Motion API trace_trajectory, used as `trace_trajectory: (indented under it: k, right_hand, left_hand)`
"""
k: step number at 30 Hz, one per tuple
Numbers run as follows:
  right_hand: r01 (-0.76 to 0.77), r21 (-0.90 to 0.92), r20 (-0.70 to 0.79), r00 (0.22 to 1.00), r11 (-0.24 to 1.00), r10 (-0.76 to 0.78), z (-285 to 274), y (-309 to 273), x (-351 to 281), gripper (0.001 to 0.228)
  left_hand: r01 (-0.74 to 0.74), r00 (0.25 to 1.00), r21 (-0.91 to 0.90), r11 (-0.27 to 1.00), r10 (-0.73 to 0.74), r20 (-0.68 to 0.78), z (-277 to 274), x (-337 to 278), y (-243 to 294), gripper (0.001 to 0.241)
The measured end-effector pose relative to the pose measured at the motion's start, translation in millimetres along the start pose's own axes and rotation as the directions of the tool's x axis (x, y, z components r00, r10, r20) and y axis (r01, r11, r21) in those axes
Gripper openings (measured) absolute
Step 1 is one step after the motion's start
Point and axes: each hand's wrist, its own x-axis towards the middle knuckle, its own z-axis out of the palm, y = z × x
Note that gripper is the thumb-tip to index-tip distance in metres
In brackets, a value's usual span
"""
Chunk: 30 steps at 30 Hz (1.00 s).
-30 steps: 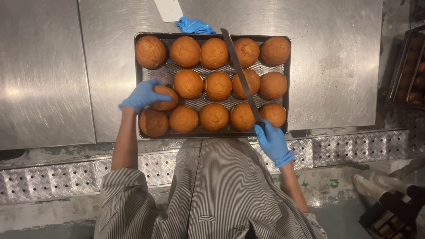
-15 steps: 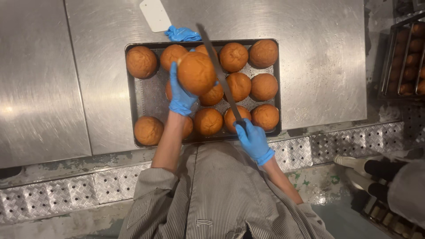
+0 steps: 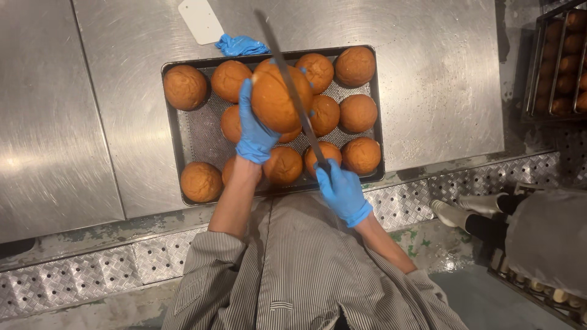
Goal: The person picks up bread rolls one by one from a tray and makes several deep crosswise cuts into the top of each roll using a long serrated knife before returning them to the tray.
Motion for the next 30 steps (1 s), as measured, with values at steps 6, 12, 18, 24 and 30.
trace_trajectory:
  k: [6, 12, 18, 24, 30]
  right_hand:
    - [-0.075, -0.132, 0.207, 0.973, 0.988, 0.101, -5.3, 0.0, -24.6, 0.028]
    - [0.029, -0.058, 0.017, 0.999, 0.998, -0.028, 1.4, -6.0, 30.3, 0.021]
    - [0.494, -0.46, 0.215, 0.868, 0.738, -0.448, 4.9, 9.3, -7.9, 0.026]
    - [-0.182, -0.073, 0.212, 0.958, 0.981, 0.193, 5.7, 11.6, -0.3, 0.027]
    - [0.015, -0.195, -0.045, 0.999, 0.981, -0.024, 7.4, 18.9, 7.7, 0.035]
  left_hand:
    - [-0.178, 0.979, 0.02, 0.984, 0.175, 0.109, 20.9, -12.0, 37.0, 0.075]
    - [-0.005, 1.0, 0.096, 0.995, 0.003, 0.021, 20.2, -16.1, -24.2, 0.077]
    - [-0.114, 0.989, 0.086, 0.99, 0.105, 0.102, 36.2, -18.9, 18.9, 0.078]
    - [0.01, 1.0, 0.13, 0.991, -0.01, 0.002, 37.6, -10.4, -12.9, 0.073]
    - [0.071, 0.988, 0.052, 0.996, -0.078, 0.132, 47.5, -2.0, -20.7, 0.072]
